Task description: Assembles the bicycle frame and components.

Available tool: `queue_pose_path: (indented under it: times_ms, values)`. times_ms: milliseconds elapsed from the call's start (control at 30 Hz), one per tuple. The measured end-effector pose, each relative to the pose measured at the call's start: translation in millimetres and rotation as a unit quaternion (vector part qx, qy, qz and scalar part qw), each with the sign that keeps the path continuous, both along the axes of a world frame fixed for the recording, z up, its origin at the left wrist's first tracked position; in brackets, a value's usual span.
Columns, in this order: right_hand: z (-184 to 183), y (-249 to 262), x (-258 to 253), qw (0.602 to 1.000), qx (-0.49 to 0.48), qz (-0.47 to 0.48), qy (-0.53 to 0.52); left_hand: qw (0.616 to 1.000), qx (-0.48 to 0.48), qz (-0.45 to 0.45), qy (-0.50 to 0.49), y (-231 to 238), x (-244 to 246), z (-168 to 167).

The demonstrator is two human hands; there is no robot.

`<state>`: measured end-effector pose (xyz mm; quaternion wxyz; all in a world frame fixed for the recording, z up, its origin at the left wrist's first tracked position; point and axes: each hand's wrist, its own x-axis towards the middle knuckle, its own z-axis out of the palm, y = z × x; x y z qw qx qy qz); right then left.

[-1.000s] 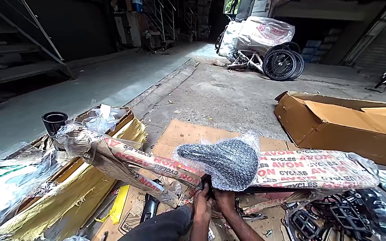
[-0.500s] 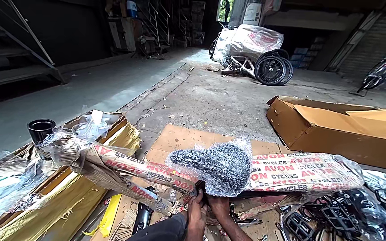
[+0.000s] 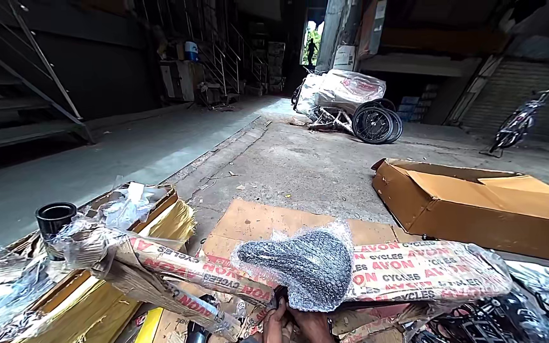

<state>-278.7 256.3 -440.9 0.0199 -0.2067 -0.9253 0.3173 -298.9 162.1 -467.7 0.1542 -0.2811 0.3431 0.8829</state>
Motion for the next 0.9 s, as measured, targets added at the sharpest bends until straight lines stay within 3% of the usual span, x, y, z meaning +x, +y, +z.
queue_pose_path:
  times_ms: [233,400,533,667,800,900]
  values:
    - [-20,-5,6,0.992,-0.074,-0.044,0.091,1.0,-0.003,-0.001,0.013,0,1,-2]
    - [-9,-8,8,0.991,-0.109,-0.06,0.051,1.0,0.007,-0.005,0.021,0,1,-4]
    - [-11,-10,9,0.997,-0.036,-0.05,0.054,1.0,0.01,-0.007,0.022,-1,2,-5]
    - [-5,-7,8,0.994,-0.09,-0.046,0.031,1.0,0.014,-0.009,0.019,1,1,-4]
    - [-10,-5,8,0.997,-0.047,-0.031,0.05,1.0,0.006,-0.014,0.015,-1,2,-2]
    - [-11,-3,6,0.993,-0.1,-0.038,0.045,1.0,0.008,-0.013,0.015,1,1,-4]
